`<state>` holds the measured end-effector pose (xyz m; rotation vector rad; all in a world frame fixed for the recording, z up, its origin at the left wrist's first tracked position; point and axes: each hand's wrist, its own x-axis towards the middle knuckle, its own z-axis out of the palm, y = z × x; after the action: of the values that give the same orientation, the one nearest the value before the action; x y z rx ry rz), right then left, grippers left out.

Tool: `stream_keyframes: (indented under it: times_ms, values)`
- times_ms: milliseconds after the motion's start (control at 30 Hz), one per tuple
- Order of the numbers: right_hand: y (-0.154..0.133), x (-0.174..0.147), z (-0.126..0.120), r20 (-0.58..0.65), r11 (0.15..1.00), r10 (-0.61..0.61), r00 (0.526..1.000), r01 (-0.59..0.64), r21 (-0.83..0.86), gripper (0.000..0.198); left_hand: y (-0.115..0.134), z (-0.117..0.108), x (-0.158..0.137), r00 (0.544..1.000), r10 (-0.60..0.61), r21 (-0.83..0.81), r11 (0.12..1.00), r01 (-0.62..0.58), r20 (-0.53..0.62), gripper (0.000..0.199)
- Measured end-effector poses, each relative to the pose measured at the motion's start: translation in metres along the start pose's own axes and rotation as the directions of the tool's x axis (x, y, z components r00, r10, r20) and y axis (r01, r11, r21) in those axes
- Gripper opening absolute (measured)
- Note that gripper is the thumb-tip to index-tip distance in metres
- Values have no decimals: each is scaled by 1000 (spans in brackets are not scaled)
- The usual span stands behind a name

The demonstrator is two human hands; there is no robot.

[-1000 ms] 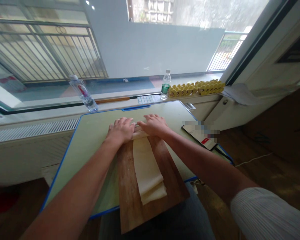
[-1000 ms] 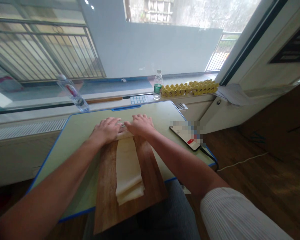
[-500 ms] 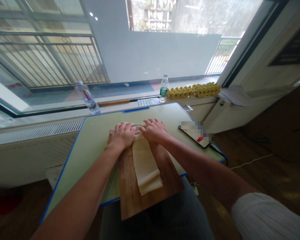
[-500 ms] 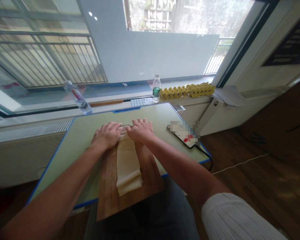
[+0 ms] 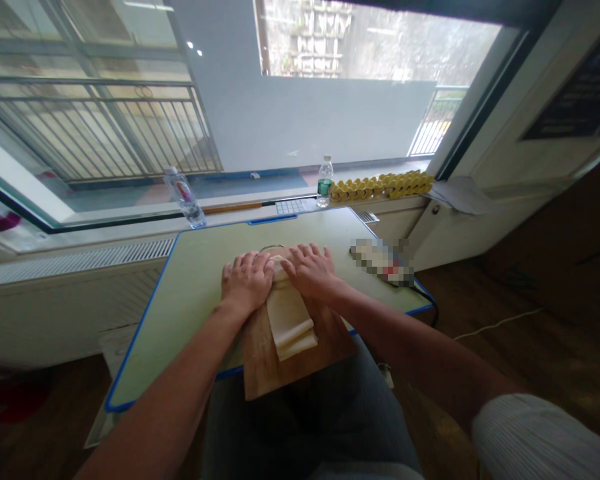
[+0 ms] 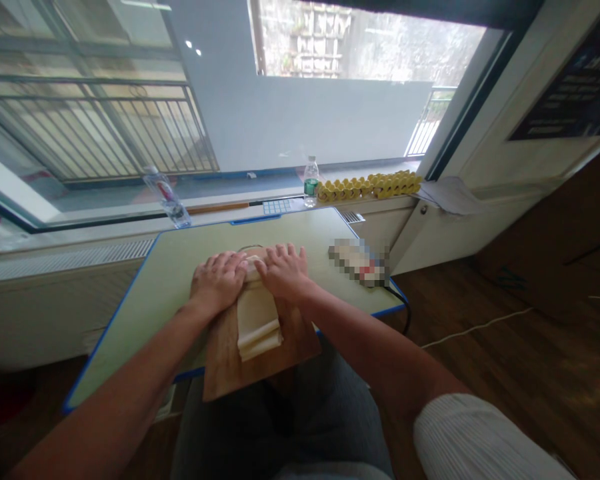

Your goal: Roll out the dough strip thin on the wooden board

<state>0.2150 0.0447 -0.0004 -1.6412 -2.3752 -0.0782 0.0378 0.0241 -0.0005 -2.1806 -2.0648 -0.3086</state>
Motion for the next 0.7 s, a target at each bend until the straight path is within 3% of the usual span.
stream_keyframes:
  times_ms: [200,400,700]
  values:
    - [7,23,-3,85,996,-86,993,88,-15,50,-7,3,24,997,-37,-37,999,40,71,58]
    - [16,68,6,158,994,26,987,-43,100,56,-21,11,64,984,-51,-98,993,68,171,58]
    - [24,104,17,209,972,104,973,-144,186,74,-32,22,100,985,-45,-91,994,61,168,61]
